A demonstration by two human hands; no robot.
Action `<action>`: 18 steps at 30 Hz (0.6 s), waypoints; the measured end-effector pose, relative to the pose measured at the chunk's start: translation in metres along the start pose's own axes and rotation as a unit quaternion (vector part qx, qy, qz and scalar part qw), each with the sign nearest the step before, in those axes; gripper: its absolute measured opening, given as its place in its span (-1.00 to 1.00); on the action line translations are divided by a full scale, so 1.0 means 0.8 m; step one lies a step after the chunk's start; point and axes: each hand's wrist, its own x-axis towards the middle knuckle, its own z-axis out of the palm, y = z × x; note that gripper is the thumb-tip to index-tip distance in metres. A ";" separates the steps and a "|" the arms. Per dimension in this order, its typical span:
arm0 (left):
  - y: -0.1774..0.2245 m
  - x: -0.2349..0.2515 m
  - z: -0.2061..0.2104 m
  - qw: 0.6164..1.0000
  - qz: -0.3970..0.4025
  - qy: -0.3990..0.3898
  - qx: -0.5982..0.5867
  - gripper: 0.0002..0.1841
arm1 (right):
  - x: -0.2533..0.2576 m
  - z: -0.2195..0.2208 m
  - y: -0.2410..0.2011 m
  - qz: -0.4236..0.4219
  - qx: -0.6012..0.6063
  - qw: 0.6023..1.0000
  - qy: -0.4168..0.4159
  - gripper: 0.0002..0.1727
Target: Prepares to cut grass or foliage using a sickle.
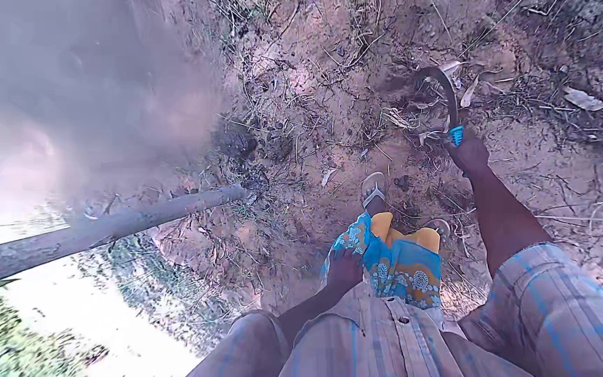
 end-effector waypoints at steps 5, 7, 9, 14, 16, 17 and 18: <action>-0.002 0.004 -0.003 0.999 0.032 -0.009 -0.024 -0.55 | -0.069 -0.044 0.199 0.240 0.068 0.959 0.133 -0.27; -0.002 0.004 -0.005 0.999 0.042 -0.012 -0.025 -0.55 | -0.113 -0.046 0.192 0.244 0.068 0.956 0.150 -0.27; -0.002 0.005 -0.009 0.998 0.048 -0.012 -0.027 -0.56 | -0.149 -0.020 0.146 0.172 0.045 0.977 0.117 -0.30; -0.001 0.005 -0.021 0.999 0.045 -0.006 -0.016 -0.55 | -0.140 0.081 -0.023 -0.058 -0.101 0.988 -0.097 -0.43; -0.001 0.002 -0.023 0.999 0.040 -0.008 -0.011 -0.56 | -0.110 0.092 -0.022 -0.063 -0.094 0.989 -0.099 -0.43; -0.002 0.001 -0.025 0.999 0.039 -0.007 -0.010 -0.56 | -0.094 0.083 0.001 -0.027 -0.086 0.992 -0.083 -0.43; -0.002 0.001 -0.027 0.999 0.039 -0.008 -0.010 -0.56 | -0.083 0.064 0.034 0.030 -0.072 0.995 -0.062 -0.42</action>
